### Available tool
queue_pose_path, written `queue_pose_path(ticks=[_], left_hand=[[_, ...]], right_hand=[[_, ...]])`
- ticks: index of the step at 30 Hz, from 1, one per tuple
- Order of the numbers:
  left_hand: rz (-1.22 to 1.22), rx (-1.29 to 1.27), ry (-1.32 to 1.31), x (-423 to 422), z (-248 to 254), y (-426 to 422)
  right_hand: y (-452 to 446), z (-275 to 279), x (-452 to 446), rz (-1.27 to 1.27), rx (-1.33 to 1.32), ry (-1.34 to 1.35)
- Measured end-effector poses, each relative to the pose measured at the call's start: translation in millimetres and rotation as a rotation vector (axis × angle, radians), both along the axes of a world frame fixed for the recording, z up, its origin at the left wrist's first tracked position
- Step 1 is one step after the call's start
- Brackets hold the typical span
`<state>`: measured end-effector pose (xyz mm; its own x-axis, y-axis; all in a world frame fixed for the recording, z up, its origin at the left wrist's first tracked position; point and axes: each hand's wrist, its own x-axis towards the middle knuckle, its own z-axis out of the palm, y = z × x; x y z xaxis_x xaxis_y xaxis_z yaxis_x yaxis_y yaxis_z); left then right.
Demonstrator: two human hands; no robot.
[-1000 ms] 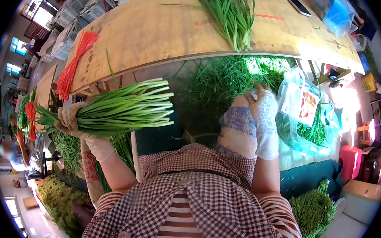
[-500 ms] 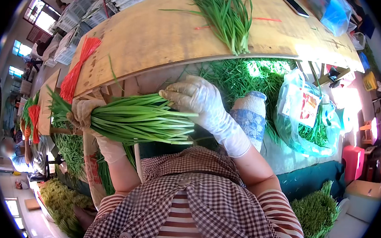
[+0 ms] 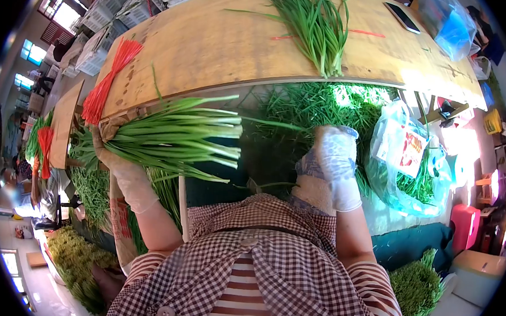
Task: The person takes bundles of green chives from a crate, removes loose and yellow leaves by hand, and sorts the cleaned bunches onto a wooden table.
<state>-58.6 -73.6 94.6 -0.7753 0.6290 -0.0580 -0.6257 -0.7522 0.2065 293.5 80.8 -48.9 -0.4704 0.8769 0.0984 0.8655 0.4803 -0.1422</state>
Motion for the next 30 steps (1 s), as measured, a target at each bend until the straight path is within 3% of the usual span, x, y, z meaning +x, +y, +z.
queue_pose_path(ticks=[1, 3, 5, 8, 10, 11, 14, 15, 19, 25, 30], left_hand=[[0.011, -0.007, 0.021, 1.6, 3.1, -1.5], [0.003, -0.067, 0.115, -3.2, 0.2, -0.6], [-0.067, -0.066, 0.189, -22.0, -15.7, 0.5], [0.101, -0.256, 0.196, -10.4, -12.5, 13.9], [0.120, -0.267, 0.152, -14.5, -10.6, 16.7], [0.130, -0.274, 0.119, -3.4, -2.3, 18.2], [0.121, -0.235, 0.070, -8.6, -8.6, 17.5], [0.112, -0.210, 0.065, -15.9, -14.0, 16.4], [0.119, -0.167, 0.130, -34.3, -24.6, 12.3], [0.069, -0.156, 0.202, -64.8, -53.5, 6.5], [0.063, -0.167, 0.238, -47.9, -48.3, 7.3]], right_hand=[[-0.4, 1.3, 3.5, 0.012, 0.184, -0.006], [-3.4, 2.0, 5.2, 0.100, 0.288, 0.247], [-36.9, 96.0, -29.1, 0.244, 0.104, 0.755], [-71.9, 112.7, -31.9, 0.411, -0.300, 0.647], [-83.1, 96.1, -44.2, 0.333, -0.349, 0.459], [-84.4, 78.0, -52.0, 0.332, -0.318, 0.540], [-83.4, 45.6, -75.1, 0.119, -1.216, 1.016], [-83.6, 26.8, -82.0, 0.235, -0.981, 1.092], [-84.4, 49.9, -83.0, 0.081, -1.426, 1.215], [-94.8, 56.1, -88.9, 0.084, -1.516, 1.412], [-97.6, 49.2, -89.7, 0.225, -1.279, 1.056]])
